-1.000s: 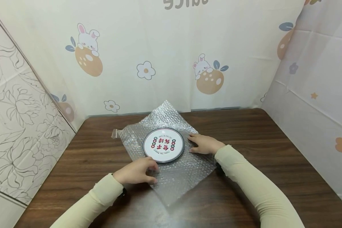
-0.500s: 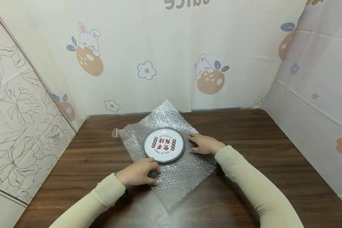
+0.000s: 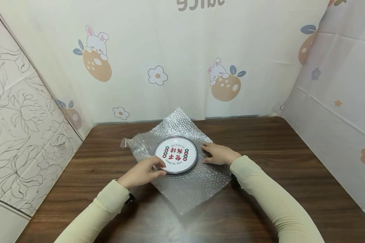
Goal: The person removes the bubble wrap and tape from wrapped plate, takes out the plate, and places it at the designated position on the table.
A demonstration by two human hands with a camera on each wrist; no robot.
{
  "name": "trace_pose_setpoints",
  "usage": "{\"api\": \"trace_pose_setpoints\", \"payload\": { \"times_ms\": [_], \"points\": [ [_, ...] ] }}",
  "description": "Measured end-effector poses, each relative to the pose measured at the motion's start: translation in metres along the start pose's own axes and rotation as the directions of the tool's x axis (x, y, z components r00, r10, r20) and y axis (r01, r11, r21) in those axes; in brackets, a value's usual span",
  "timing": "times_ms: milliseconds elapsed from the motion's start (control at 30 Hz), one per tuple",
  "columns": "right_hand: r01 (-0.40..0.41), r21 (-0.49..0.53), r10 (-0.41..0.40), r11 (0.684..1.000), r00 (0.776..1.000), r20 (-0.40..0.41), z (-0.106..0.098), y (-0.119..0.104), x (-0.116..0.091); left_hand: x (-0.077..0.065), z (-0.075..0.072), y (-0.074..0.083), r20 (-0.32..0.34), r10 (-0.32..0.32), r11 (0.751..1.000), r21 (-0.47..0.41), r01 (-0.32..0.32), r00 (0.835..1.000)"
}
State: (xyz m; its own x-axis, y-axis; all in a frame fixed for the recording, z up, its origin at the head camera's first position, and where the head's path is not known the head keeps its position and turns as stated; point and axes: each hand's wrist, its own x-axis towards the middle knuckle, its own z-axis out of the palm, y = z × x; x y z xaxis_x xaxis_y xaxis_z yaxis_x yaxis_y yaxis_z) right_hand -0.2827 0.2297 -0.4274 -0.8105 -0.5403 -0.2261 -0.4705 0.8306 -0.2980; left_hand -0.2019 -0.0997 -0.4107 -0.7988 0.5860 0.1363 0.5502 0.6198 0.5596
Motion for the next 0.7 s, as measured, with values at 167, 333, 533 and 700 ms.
{"api": "trace_pose_setpoints", "payload": {
  "times_ms": [167, 333, 533, 700],
  "points": [
    [0.004, 0.000, -0.004, 1.000, 1.000, -0.006, 0.000, -0.001, -0.001, 0.005, -0.008, -0.009, -0.125, -0.116, 0.993, -0.008, 0.115, 0.985],
    [0.004, 0.000, -0.004, 1.000, 1.000, -0.008, 0.000, -0.001, -0.001, 0.009, -0.012, -0.022, -0.121, -0.210, 0.977, 0.005, 0.212, 0.970],
    [0.003, 0.006, -0.003, 1.000, 1.000, -0.007, -0.001, -0.003, -0.001, 0.009, -0.009, -0.033, 0.022, -0.300, 0.953, 0.054, 0.299, 0.954],
    [-0.003, 0.012, 0.003, 1.000, 1.000, -0.004, -0.001, -0.003, -0.001, 0.008, -0.006, -0.038, 0.132, -0.353, 0.934, 0.113, 0.339, 0.926]
  ]
}}
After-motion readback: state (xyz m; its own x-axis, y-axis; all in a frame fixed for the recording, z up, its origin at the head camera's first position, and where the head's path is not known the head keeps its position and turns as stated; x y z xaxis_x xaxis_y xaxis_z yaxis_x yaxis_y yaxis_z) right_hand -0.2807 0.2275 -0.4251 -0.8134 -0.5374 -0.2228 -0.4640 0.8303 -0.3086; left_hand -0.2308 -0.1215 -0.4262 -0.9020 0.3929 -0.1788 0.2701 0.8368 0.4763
